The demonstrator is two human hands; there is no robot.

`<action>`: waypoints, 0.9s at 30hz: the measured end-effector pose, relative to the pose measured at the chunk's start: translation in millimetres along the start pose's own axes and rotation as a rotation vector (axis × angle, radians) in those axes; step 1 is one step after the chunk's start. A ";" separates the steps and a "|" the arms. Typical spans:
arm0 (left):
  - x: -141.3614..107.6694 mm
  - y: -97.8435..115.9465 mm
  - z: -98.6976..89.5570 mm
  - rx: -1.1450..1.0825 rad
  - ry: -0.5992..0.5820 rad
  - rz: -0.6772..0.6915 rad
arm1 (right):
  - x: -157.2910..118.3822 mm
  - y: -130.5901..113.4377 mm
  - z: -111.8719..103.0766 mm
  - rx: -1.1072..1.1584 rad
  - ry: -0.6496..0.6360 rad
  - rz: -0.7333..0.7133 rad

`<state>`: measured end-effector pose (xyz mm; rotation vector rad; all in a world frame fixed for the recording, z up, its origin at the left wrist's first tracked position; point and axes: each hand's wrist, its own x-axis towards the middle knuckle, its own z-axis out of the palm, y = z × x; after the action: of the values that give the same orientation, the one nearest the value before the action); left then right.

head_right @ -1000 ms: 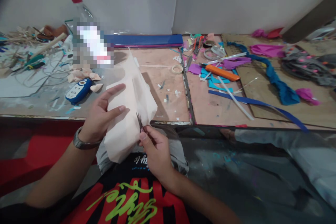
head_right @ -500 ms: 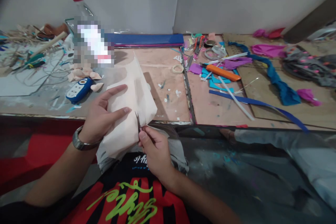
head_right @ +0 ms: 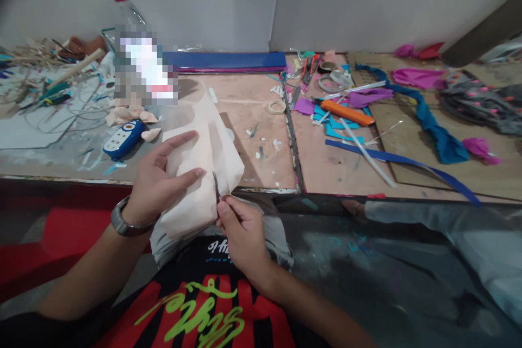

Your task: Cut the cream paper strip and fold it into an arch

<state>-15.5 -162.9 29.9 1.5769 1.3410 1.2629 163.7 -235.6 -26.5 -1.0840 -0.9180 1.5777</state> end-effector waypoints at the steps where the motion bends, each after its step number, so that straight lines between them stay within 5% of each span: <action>1: -0.3 0.1 -0.1 0.001 -0.001 0.000 | -0.1 -0.5 0.0 -0.006 -0.003 -0.005; 27: -7.2 -0.2 2.0 -0.035 -0.043 0.020 | 1.2 0.6 0.3 -0.003 -0.012 -0.045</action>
<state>-13.6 -169.7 27.5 1.5879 1.2725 1.2513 163.1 -234.5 -27.3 -1.0493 -0.9470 1.5479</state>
